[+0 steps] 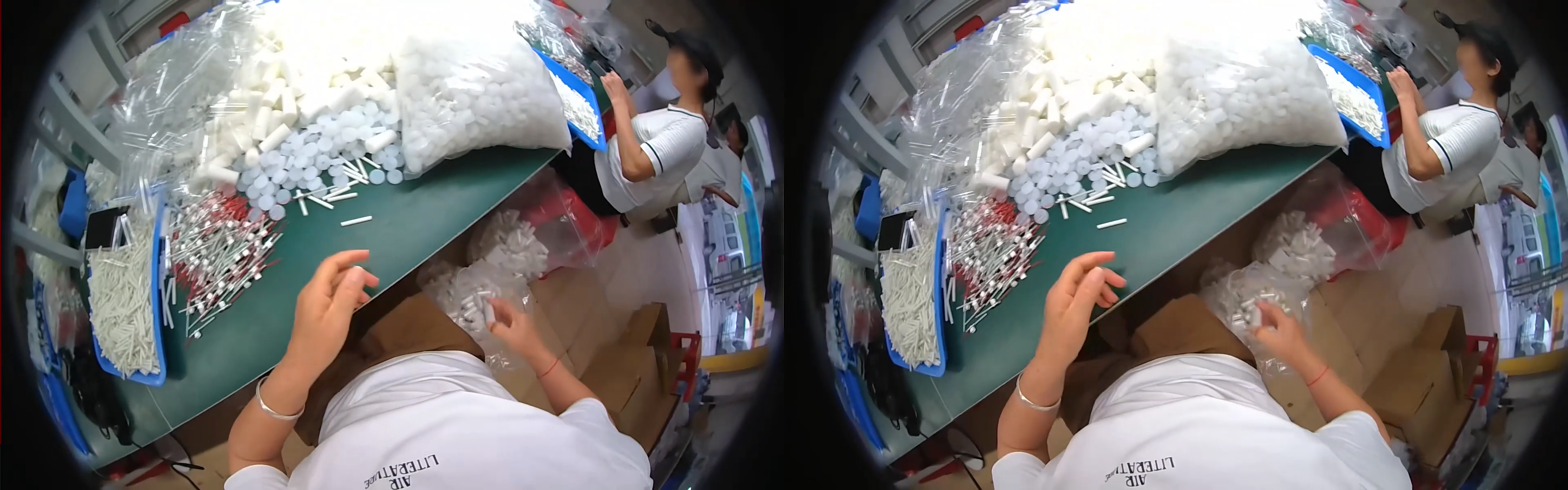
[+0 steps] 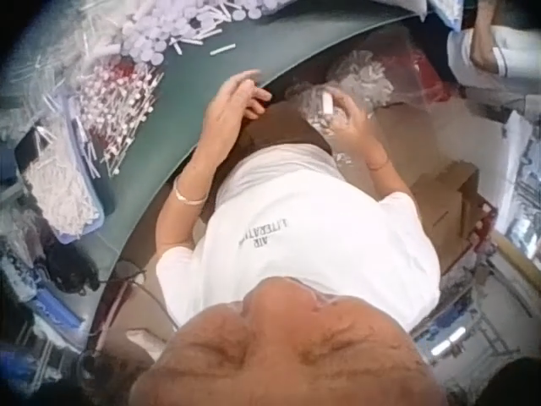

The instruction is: The recorder is manually assembling small plastic parts by inserting white filter material into tubes at a factory workstation.

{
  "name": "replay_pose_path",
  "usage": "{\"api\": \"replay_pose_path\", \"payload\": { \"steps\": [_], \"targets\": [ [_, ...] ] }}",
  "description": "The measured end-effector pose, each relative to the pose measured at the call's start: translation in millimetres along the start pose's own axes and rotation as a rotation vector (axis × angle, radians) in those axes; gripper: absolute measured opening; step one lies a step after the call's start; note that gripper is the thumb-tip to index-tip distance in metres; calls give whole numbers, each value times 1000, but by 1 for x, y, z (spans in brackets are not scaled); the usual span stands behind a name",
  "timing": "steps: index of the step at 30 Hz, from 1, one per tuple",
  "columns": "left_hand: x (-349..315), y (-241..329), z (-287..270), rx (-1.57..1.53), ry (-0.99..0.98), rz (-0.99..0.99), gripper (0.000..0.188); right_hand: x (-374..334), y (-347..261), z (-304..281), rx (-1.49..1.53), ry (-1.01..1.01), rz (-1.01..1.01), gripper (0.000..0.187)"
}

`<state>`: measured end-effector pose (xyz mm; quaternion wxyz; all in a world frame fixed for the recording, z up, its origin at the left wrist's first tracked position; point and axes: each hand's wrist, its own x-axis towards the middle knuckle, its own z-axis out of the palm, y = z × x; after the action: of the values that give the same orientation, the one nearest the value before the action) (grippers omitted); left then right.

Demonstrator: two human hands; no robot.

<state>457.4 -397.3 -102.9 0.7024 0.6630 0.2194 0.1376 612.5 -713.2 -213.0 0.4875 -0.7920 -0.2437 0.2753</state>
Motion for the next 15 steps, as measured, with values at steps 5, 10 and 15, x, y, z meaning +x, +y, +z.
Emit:
{"api": "replay_pose_path", "payload": {
  "steps": [5, 10, 15],
  "targets": [
    [-1, -22, -16, 398, 182, 243, 20, -12, 81, -3, -627, 147, -165, 54],
    [-7, -17, -12, 644, 190, 307, 14, 64, -106, 27, -297, 127, -641, 18],
    [5, -20, -15, 693, 213, 387, 13, 175, -192, 107, -344, 68, -1044, 14]
  ]
}}
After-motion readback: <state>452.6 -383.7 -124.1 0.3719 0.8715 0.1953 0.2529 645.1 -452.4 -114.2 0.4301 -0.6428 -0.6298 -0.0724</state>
